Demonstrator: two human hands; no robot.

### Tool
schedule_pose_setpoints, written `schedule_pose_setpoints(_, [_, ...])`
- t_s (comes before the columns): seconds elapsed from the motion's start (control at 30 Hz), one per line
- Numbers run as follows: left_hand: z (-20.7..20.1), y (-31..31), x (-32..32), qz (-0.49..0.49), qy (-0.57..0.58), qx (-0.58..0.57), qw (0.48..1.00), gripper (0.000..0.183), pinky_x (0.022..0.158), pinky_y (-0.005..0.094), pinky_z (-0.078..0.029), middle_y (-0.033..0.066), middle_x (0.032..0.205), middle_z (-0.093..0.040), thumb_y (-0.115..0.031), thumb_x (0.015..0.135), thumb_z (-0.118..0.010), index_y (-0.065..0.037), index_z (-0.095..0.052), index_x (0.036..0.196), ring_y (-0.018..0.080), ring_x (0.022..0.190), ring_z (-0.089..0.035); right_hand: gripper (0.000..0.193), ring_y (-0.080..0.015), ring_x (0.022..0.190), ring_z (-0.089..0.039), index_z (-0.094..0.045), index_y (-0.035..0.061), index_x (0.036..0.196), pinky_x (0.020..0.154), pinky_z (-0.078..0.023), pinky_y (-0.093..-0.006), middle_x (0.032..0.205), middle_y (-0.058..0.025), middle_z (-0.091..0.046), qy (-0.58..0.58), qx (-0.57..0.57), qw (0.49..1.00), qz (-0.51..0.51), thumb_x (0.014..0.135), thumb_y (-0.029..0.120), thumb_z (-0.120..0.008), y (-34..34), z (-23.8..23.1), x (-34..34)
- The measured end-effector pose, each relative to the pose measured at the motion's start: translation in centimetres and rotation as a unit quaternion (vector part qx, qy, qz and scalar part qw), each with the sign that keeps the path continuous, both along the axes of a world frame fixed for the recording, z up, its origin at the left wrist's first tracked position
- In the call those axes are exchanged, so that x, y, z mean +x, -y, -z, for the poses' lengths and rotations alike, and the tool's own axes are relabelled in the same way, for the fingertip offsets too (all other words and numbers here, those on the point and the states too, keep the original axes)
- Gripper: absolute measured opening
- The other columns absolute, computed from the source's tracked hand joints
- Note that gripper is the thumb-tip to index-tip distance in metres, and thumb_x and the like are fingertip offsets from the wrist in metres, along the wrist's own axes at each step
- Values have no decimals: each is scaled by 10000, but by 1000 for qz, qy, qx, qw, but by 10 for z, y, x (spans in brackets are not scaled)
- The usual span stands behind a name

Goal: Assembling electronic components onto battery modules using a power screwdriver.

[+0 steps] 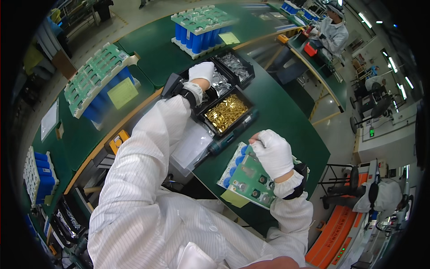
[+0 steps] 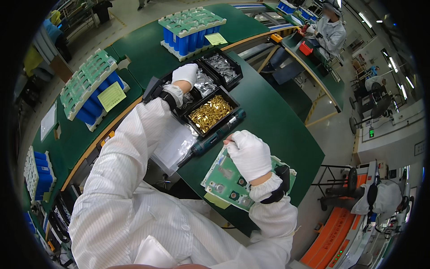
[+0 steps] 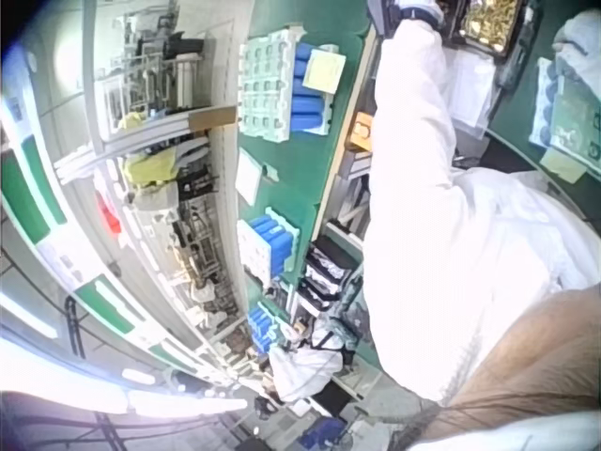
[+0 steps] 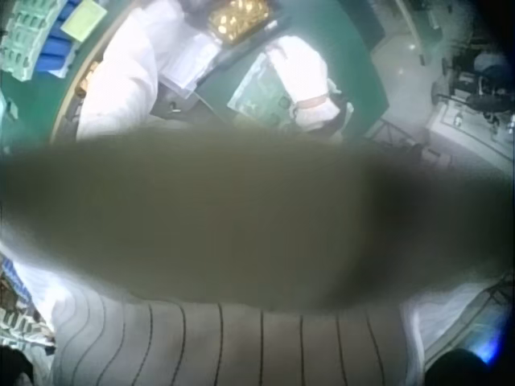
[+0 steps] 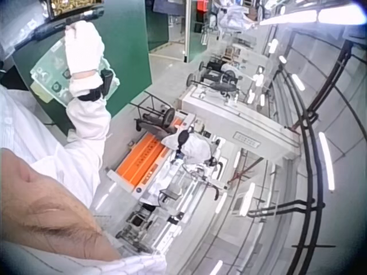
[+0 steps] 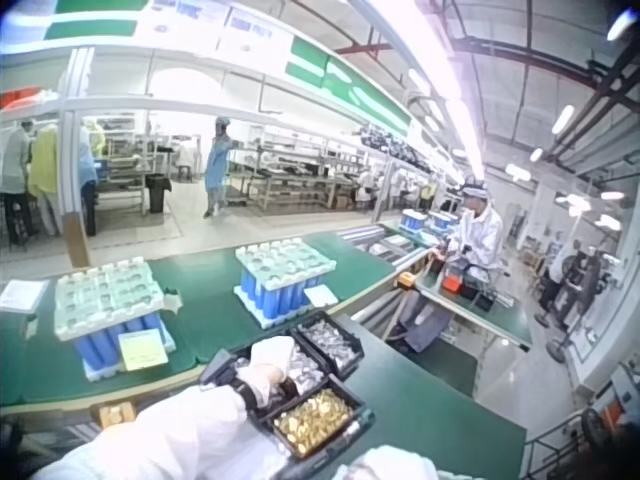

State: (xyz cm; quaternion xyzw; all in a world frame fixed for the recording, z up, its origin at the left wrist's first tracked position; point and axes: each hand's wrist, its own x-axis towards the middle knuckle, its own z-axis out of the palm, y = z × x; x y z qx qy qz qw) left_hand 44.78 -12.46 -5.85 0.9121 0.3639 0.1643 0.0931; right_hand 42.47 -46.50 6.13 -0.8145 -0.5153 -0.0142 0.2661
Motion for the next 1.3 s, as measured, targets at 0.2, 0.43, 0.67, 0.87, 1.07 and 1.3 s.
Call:
schedule_pose_setpoints(0.2, [-48, 75, -44, 213, 160, -220, 938, 281, 767, 384, -532, 183, 881, -690, -334, 838, -723, -66, -686, 916, 342, 844, -678, 88, -260, 738, -673, -676, 73, 867, 680, -541, -361, 795, -72, -660, -66, 89, 994, 14, 779, 64, -674, 5, 0, 1])
schedule_pose_setpoints(0.43, [-79, 182, -153, 348, 127, -380, 848, 96, 635, 292, -505, 87, 711, -629, -142, 865, -666, -63, -665, 919, 154, 625, -572, 102, -266, 724, -682, -652, 22, 909, 658, -545, -344, 823, -127, -677, -133, -21, 987, -84, 808, 9, -655, 5, -15, -22])
schedule_pose_setpoints(0.67, [-71, 193, -169, 336, 95, -430, 832, 119, 696, 301, -527, 101, 785, -678, -121, 869, -648, -45, -660, 960, 159, 724, -654, 98, -282, 709, -676, -655, 29, 909, 669, -534, -355, 766, -154, -676, -229, -229, 939, -114, 812, 33, -645, 18, -23, -25])
schedule_pose_setpoints(0.87, [-52, 168, -170, 242, 98, -443, 857, 152, 755, 273, -538, 87, 890, -711, -87, 873, -655, -24, -650, 1011, 146, 842, -686, 97, -313, 734, -675, -658, 41, 906, 693, -531, -375, 790, -161, -682, -217, -336, 905, -148, 830, 91, -623, 19, -24, -31])
schedule_pose_setpoints(1.07, [-6, 135, -146, 221, 100, -270, 932, 183, 799, 355, -542, 122, 902, -702, -116, 868, -616, -40, -666, 1027, 278, 867, -685, 82, -326, 757, -654, -659, 71, 865, 694, -522, -399, 802, -131, -660, -134, -299, 928, -176, 806, 123, -637, 22, -15, -37])
schedule_pose_setpoints(1.3, [0, 134, -83, 278, -41, -128, 951, 366, 839, 411, -541, 120, 1247, -585, -44, 846, -542, -120, -607, 1198, 331, 1007, -646, 60, -293, 738, -640, -652, 84, 833, 672, -515, -382, 820, -98, -625, -115, -159, 967, -160, 797, 130, -664, 8, -7, -26])
